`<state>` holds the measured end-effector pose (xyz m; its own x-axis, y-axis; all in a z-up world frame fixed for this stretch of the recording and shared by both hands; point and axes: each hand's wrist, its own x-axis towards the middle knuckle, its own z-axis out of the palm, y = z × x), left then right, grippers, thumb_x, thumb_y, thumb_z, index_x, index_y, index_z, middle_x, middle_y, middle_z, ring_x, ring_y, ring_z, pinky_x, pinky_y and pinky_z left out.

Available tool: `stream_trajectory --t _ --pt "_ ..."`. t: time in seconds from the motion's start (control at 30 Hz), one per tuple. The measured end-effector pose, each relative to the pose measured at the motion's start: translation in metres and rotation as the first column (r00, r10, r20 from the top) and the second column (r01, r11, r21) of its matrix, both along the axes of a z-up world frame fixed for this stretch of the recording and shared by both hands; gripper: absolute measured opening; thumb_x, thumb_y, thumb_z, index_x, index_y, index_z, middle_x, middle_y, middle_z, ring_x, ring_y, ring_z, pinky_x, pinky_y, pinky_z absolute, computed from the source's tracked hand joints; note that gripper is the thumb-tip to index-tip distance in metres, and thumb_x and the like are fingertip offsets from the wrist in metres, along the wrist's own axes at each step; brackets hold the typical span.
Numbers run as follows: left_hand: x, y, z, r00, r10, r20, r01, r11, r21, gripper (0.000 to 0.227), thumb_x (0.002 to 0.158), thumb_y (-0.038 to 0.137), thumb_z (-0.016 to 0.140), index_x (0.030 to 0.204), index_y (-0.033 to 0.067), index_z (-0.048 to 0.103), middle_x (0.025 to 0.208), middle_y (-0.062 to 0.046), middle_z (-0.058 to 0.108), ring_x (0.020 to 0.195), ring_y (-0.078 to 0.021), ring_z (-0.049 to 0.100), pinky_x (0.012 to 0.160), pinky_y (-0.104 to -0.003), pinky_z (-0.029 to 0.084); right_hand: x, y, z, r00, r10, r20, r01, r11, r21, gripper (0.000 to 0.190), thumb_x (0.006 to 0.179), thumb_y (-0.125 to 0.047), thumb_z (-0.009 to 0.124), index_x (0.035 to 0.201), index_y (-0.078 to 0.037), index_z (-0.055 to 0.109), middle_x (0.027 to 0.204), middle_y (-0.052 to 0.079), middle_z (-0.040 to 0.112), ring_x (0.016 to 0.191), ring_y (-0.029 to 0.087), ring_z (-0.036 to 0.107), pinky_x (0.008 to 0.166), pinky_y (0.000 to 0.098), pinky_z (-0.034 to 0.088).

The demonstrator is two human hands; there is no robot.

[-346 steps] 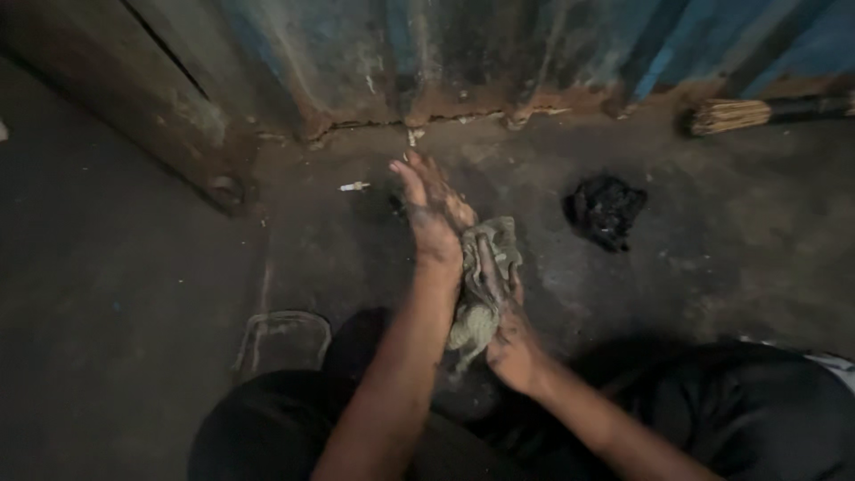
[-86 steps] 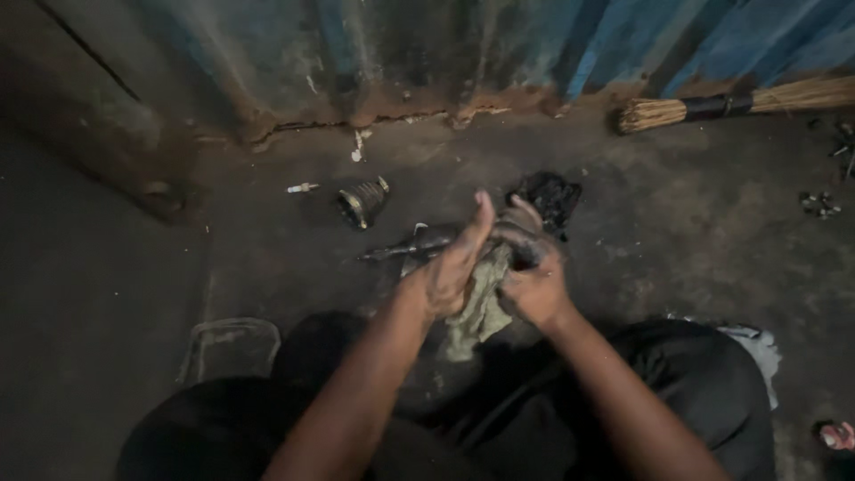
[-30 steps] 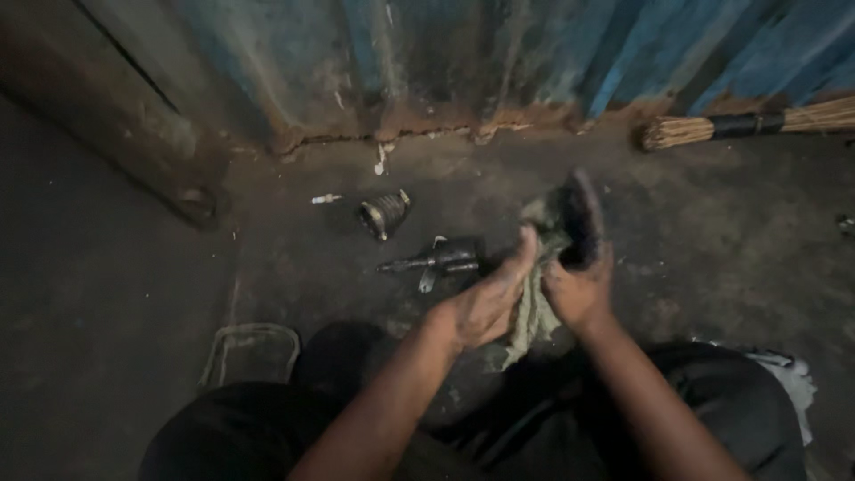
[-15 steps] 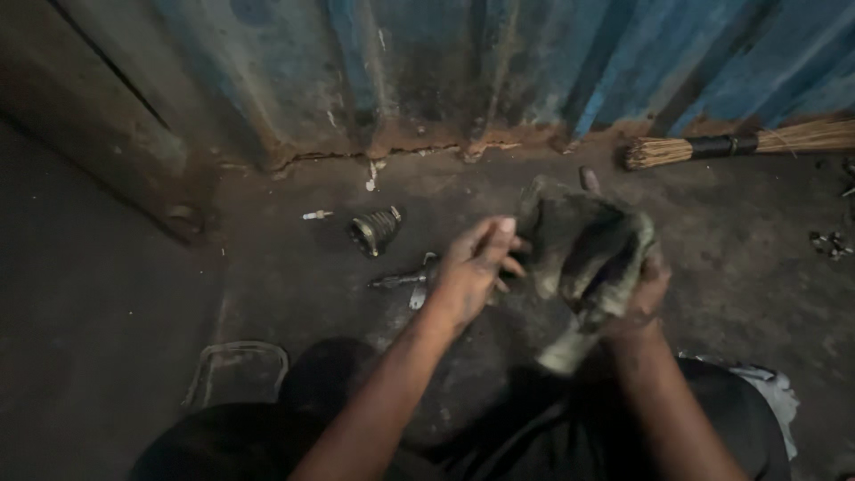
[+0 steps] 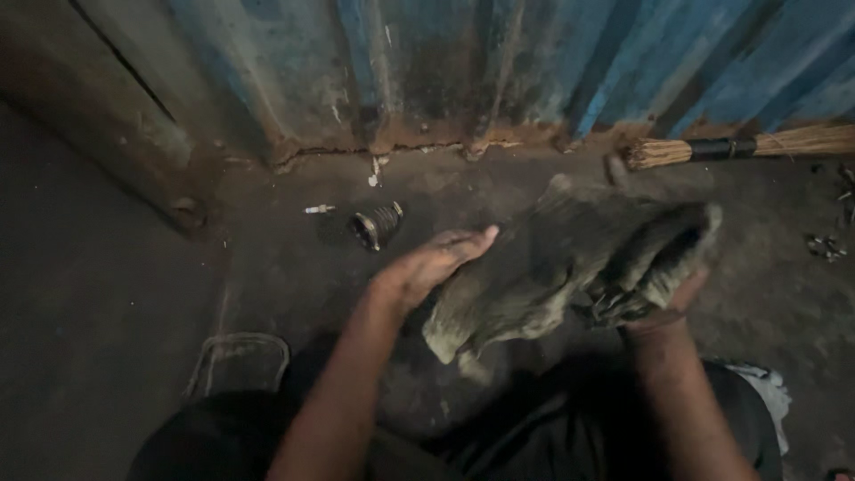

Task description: The person handles several metal automotive components, wiping grease and residue off their hands and the parts with a cloth.

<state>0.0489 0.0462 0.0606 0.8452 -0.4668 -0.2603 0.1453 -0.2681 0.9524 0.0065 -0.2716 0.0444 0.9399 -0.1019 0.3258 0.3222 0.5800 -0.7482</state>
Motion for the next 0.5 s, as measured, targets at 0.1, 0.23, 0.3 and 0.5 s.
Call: stream_trajectory --t 0.1,0.23,0.3,0.5 --pt "-0.002 0.009 0.013 0.989 -0.137 -0.047 0.130 0.983 -0.131 0.079 0.086 0.058 0.066 0.141 0.0028 0.060 0.149 -0.019 0.059 0.142 -0.0320 0.050 0.118 -0.043 0.035 -0.008 0.005 0.029 0.999 0.025 0.040 -0.026 1.000 0.008 0.079 0.105 -0.062 0.044 0.155 -0.001 0.040 0.156 0.014 0.049 0.133 0.025 0.053 0.114 0.0381 0.044" --pt "0.006 0.017 0.005 0.982 -0.174 -0.069 0.159 0.969 -0.189 0.072 0.086 0.044 0.077 0.141 0.0019 0.056 0.143 -0.020 0.059 0.140 -0.0328 0.052 0.116 -0.043 0.040 -0.017 0.014 0.062 0.994 0.063 0.089 -0.063 0.998 -0.003 0.081 0.104 -0.062 0.042 0.156 0.001 0.039 0.159 0.014 0.048 0.134 0.023 0.053 0.115 0.0364 0.043" --pt "0.012 0.023 -0.005 0.976 -0.212 -0.042 0.185 0.919 -0.349 0.068 0.090 0.041 0.077 0.138 -0.0037 0.061 0.139 -0.022 0.066 0.138 -0.0323 0.057 0.117 -0.041 0.043 -0.021 0.018 0.074 0.992 0.077 0.100 -0.076 0.997 -0.015 0.083 0.104 -0.062 0.042 0.157 0.002 0.038 0.160 0.015 0.047 0.135 0.023 0.053 0.116 0.0356 0.043" --pt "0.017 0.037 -0.037 0.905 -0.420 -0.071 0.190 0.545 -0.816 0.052 0.109 0.046 0.060 0.120 -0.0032 0.072 0.114 -0.015 0.076 0.107 -0.0217 0.072 0.097 -0.034 0.056 -0.029 0.023 0.083 0.967 -0.171 0.191 0.244 0.846 -0.474 0.084 0.107 -0.065 0.035 0.156 0.003 0.037 0.167 0.016 0.044 0.140 0.023 0.052 0.119 0.0354 0.041"
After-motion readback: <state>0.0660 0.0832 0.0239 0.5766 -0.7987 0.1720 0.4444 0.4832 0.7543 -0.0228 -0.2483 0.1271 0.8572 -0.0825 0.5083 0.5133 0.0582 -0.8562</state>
